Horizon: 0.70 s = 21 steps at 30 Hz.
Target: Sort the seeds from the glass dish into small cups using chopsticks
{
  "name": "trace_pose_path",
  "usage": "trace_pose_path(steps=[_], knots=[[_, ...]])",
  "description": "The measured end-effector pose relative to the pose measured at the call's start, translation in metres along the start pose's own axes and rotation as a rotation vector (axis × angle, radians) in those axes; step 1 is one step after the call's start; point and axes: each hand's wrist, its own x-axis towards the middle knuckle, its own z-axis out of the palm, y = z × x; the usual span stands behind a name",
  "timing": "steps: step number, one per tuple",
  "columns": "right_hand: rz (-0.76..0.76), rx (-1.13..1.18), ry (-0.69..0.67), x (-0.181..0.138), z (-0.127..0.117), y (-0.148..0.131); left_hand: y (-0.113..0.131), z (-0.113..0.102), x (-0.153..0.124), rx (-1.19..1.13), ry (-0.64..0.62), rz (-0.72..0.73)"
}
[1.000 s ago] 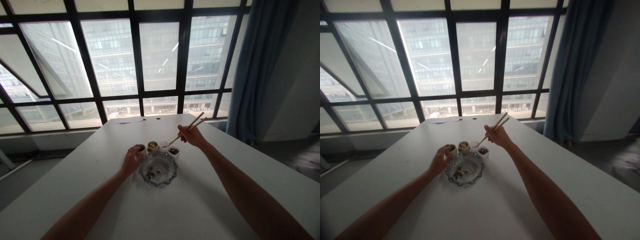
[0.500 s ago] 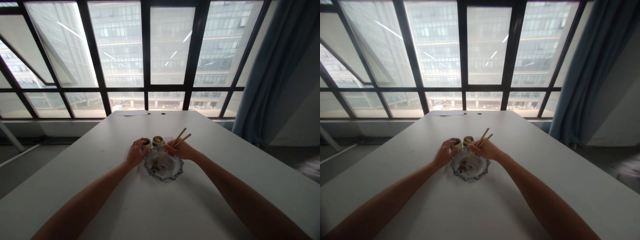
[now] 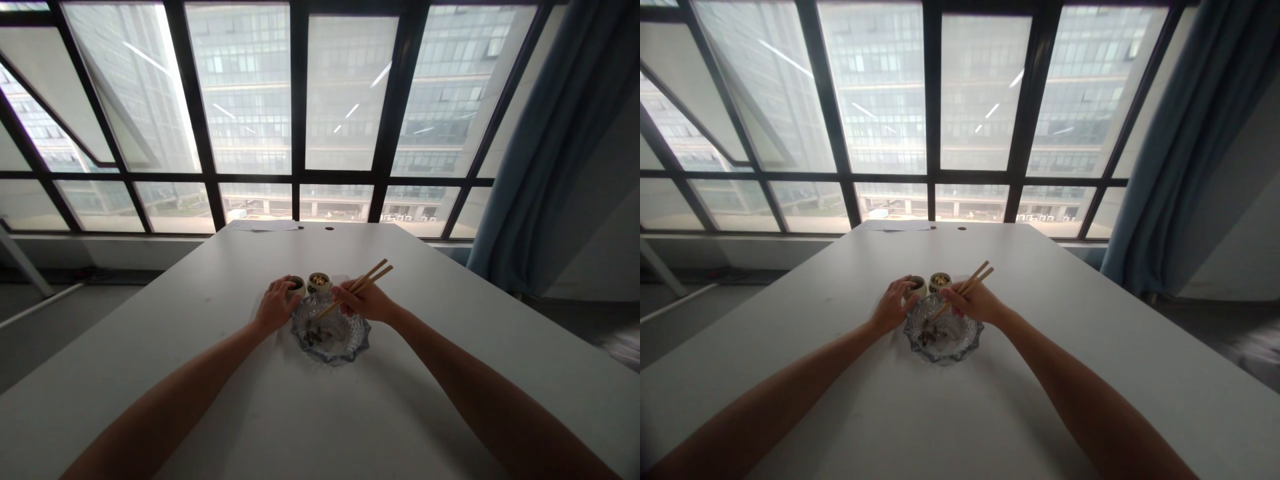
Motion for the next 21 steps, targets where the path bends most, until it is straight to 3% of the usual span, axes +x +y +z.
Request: trace_pose_path(steps=[9,21], knots=[[0.107,0.039,0.05,0.002,0.0,-0.004,0.001,-0.001,0.0,-0.007,-0.018,-0.009],[0.084,0.034,0.045,0.002,0.015,-0.003,0.005,-0.001,0.001,-0.018,-0.003,-0.018]])
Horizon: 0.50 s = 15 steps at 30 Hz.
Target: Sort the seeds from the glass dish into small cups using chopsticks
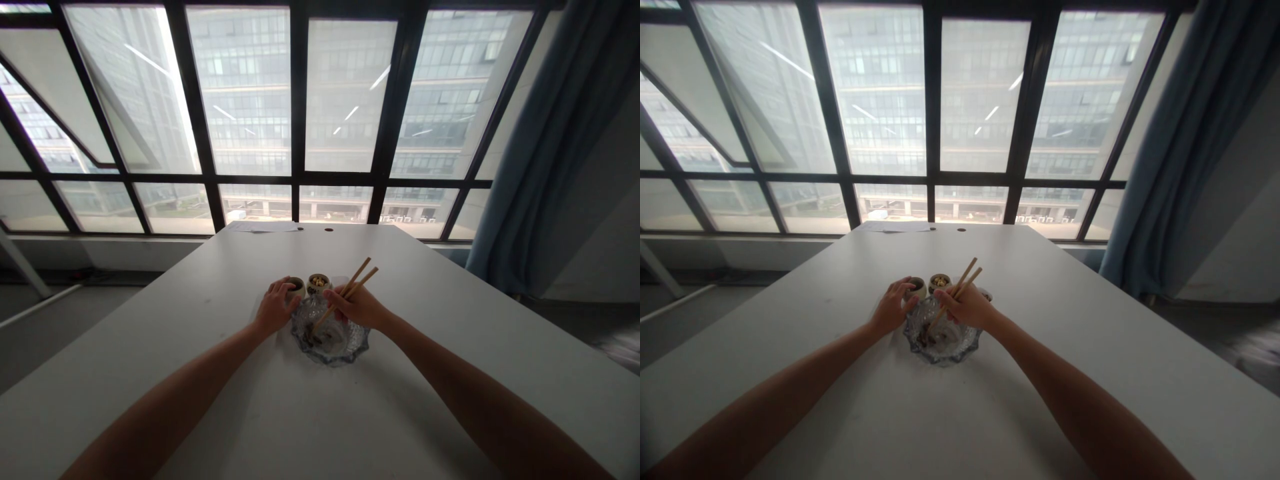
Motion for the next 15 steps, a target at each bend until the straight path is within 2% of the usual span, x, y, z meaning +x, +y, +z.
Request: trace_pose_path(steps=[9,12,15], knots=[[-0.036,-0.018,0.015,-0.002,0.007,-0.007,-0.002,-0.001,0.0,0.005,-0.019,0.007],[-0.046,-0.008,0.068,-0.003,-0.011,-0.013,-0.003,0.0,0.0,0.006,-0.016,0.003],[-0.045,-0.085,0.275,-0.007,-0.046,-0.023,-0.004,0.001,0.0,0.011,-0.023,0.004]])
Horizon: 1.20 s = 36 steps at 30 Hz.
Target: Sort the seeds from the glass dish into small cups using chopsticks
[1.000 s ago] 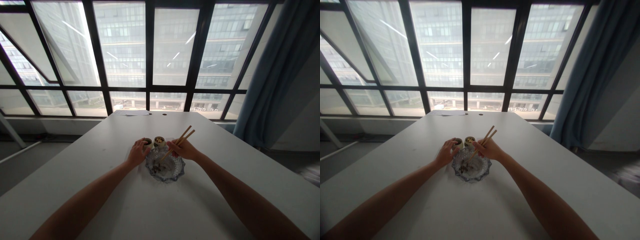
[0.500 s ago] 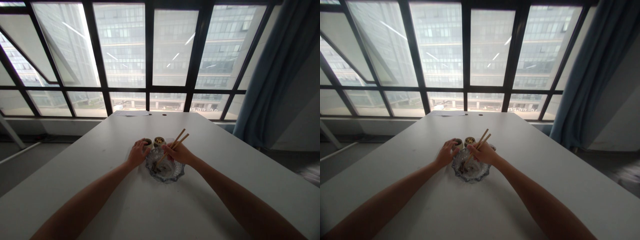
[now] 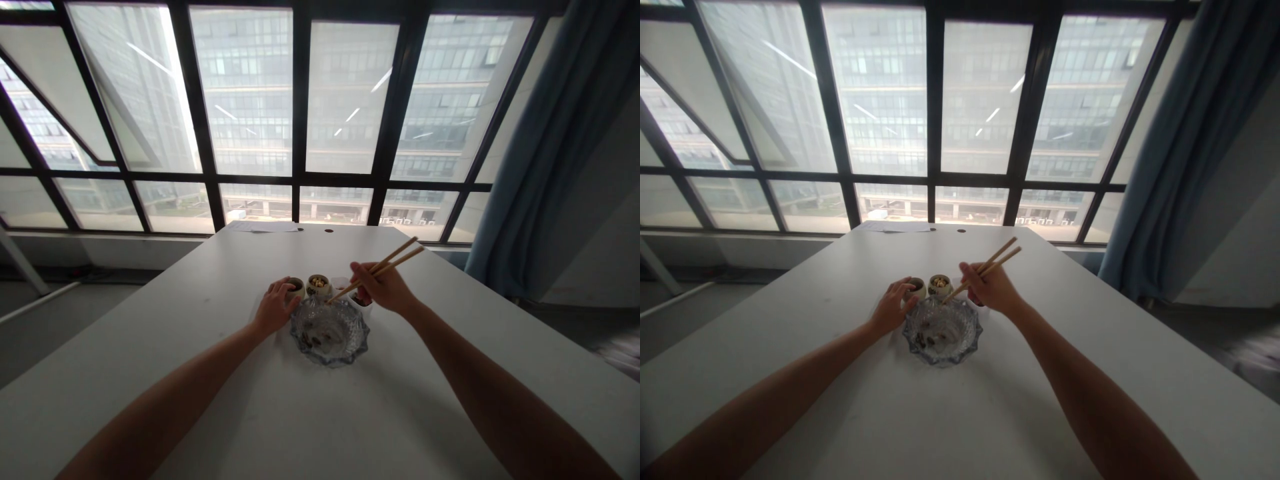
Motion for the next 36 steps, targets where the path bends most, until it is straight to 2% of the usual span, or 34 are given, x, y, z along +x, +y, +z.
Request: trace_pose_path(steps=[2,4,8,11,13,16,18,22,28,36], knots=[[-0.03,-0.196,0.121,0.003,-0.025,-0.003,-0.001,0.0,0.0,0.004,-0.009,0.005],[-0.01,-0.305,0.184,0.006,-0.042,-0.003,-0.002,-0.001,0.0,0.011,-0.015,0.007],[0.045,-0.343,0.106,0.01,-0.049,0.004,-0.003,-0.002,0.0,0.024,-0.015,0.008],[0.016,-0.308,0.154,0.012,-0.04,0.007,-0.003,-0.002,0.0,0.029,0.0,0.012],[0.003,-0.184,0.133,0.01,-0.029,0.005,-0.001,-0.003,0.0,0.03,0.007,0.017],[0.021,0.001,-0.082,0.004,-0.009,0.0,0.002,-0.003,0.0,0.034,-0.002,0.011],[0.01,0.035,-0.215,0.0,0.006,0.0,0.003,-0.004,0.0,0.038,-0.008,0.005],[-0.05,0.04,-0.337,-0.003,0.028,0.01,0.003,-0.003,0.0,0.039,-0.01,0.006],[-0.072,-0.005,-0.351,-0.003,0.042,0.029,0.004,-0.005,0.0,0.047,-0.023,0.016],[-0.091,0.015,-0.323,-0.005,0.046,0.036,0.006,-0.006,0.001,0.065,-0.012,0.034]])
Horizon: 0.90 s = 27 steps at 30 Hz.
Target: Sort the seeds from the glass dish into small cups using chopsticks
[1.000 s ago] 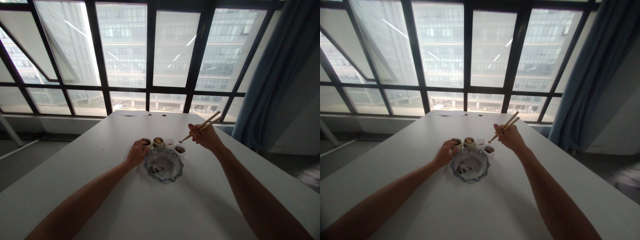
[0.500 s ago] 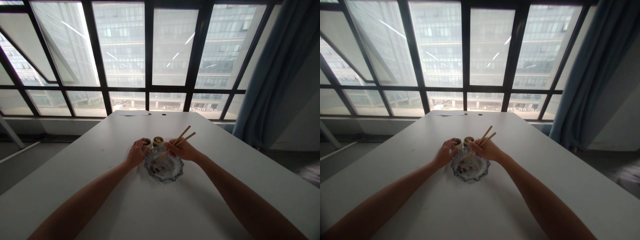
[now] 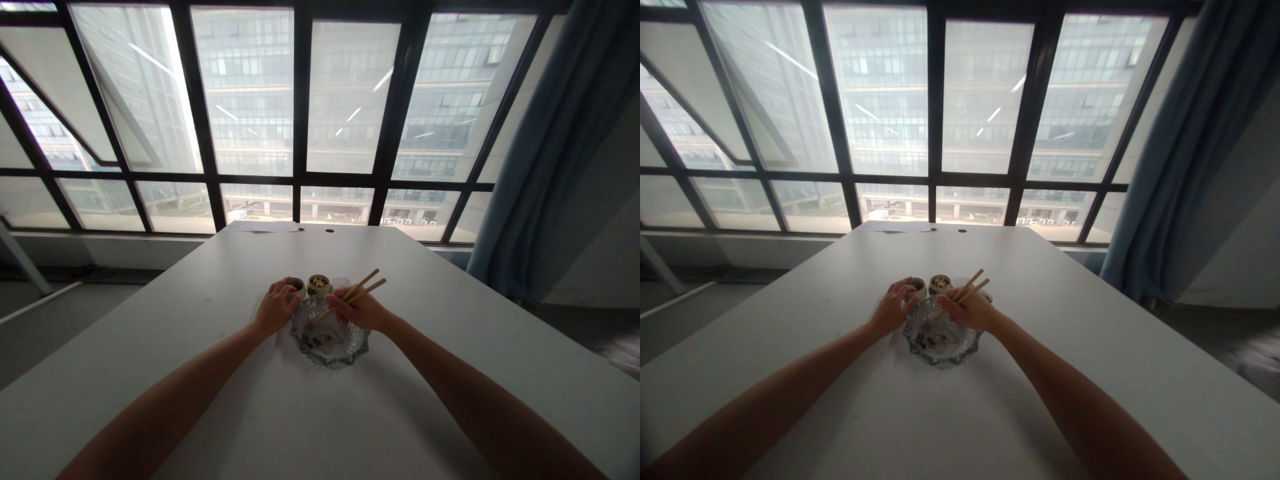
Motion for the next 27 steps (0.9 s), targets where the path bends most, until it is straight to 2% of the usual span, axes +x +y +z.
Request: trace_pose_path(steps=[7,9,13,15,18,24,27], knots=[[-0.072,-0.104,0.026,-0.002,-0.005,-0.016,-0.002,0.003,0.0,0.001,0.023,0.011],[-0.097,-0.177,0.076,-0.003,-0.016,-0.024,-0.002,0.003,0.0,-0.004,0.016,0.008],[-0.141,-0.482,0.201,-0.005,-0.048,-0.032,-0.002,0.002,0.0,-0.02,0.006,0.011],[-0.099,-0.549,0.237,-0.007,-0.061,-0.033,-0.003,0.002,0.0,-0.026,0.008,0.012],[0.008,-0.565,0.219,-0.007,-0.072,-0.033,-0.002,0.002,-0.001,-0.025,0.003,0.004],[0.134,-0.669,0.183,-0.005,-0.073,-0.03,-0.002,0.002,0.0,-0.013,0.003,0.013],[0.145,-0.691,0.216,-0.007,-0.074,-0.032,-0.003,0.002,0.0,-0.015,0.006,0.011]])
